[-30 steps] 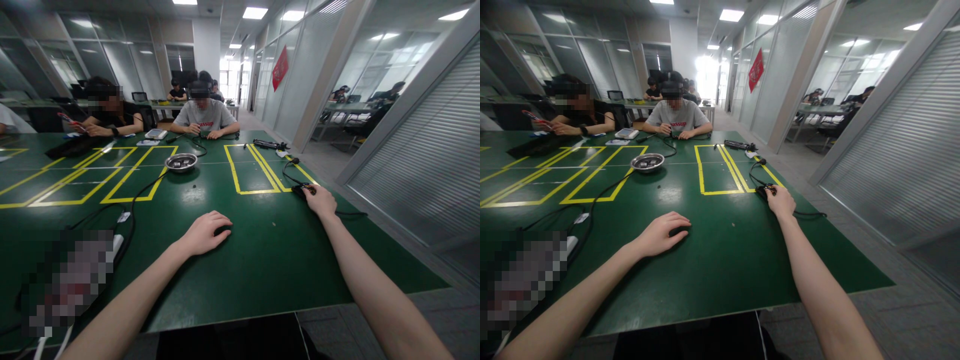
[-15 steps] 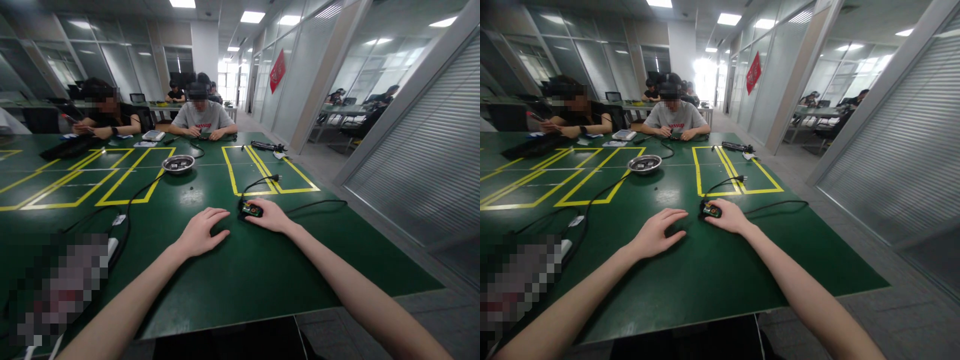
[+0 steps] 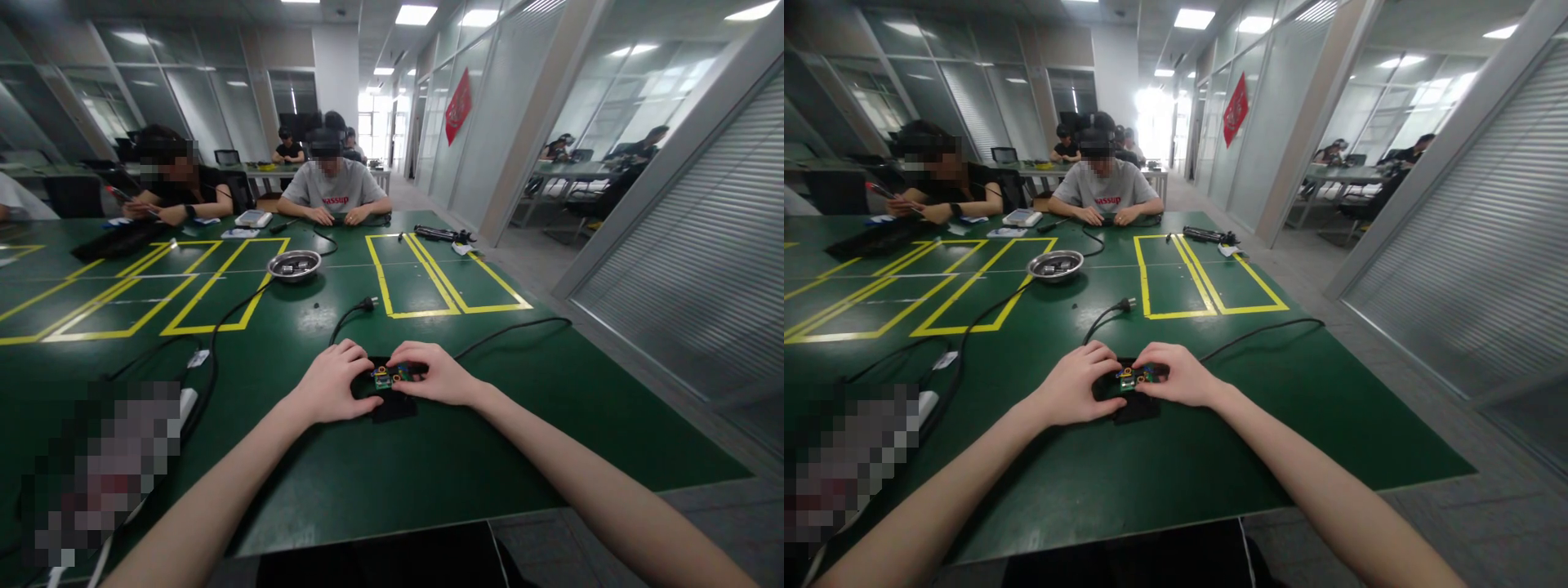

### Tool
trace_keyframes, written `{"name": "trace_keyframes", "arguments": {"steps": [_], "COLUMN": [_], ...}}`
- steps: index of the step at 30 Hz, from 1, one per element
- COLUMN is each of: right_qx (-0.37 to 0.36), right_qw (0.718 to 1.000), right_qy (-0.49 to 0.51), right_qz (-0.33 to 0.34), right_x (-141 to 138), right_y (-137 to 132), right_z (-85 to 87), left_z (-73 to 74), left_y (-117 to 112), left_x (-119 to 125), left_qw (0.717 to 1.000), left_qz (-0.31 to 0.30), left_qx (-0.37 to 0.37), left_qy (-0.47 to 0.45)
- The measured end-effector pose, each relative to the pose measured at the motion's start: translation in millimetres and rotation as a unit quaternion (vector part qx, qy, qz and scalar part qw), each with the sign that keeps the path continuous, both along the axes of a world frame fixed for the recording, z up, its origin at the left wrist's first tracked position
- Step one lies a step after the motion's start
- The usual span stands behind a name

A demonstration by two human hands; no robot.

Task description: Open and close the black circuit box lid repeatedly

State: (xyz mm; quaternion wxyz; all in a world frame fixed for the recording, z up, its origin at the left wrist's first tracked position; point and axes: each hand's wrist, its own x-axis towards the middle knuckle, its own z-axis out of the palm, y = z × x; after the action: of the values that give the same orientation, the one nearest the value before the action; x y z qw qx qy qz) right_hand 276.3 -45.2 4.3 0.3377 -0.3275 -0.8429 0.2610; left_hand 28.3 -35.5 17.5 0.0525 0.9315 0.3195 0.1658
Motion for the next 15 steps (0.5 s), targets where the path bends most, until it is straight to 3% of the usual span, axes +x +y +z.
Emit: {"name": "trace_keyframes", "arguments": {"steps": [8, 12, 15], "right_qx": [0.068, 0.077, 0.065], "right_qw": [0.998, 0.997, 0.997], "right_qy": [0.004, 0.010, -0.043], "right_qz": [-0.012, 0.002, -0.024], "right_x": [-4, -1, 11], "right_y": [7, 9, 11], "right_z": [-16.6, -13.0, -6.9], "left_z": [-6.0, -5.2, -5.2], "left_y": [2, 2, 2], "left_x": [0, 3, 5], "left_qw": [0.999, 0.997, 0.996], "left_qz": [0.037, 0.060, 0.072], "left_qx": [-0.015, -0.025, -0.035], "left_qy": [-0.026, -0.029, -0.043]}}
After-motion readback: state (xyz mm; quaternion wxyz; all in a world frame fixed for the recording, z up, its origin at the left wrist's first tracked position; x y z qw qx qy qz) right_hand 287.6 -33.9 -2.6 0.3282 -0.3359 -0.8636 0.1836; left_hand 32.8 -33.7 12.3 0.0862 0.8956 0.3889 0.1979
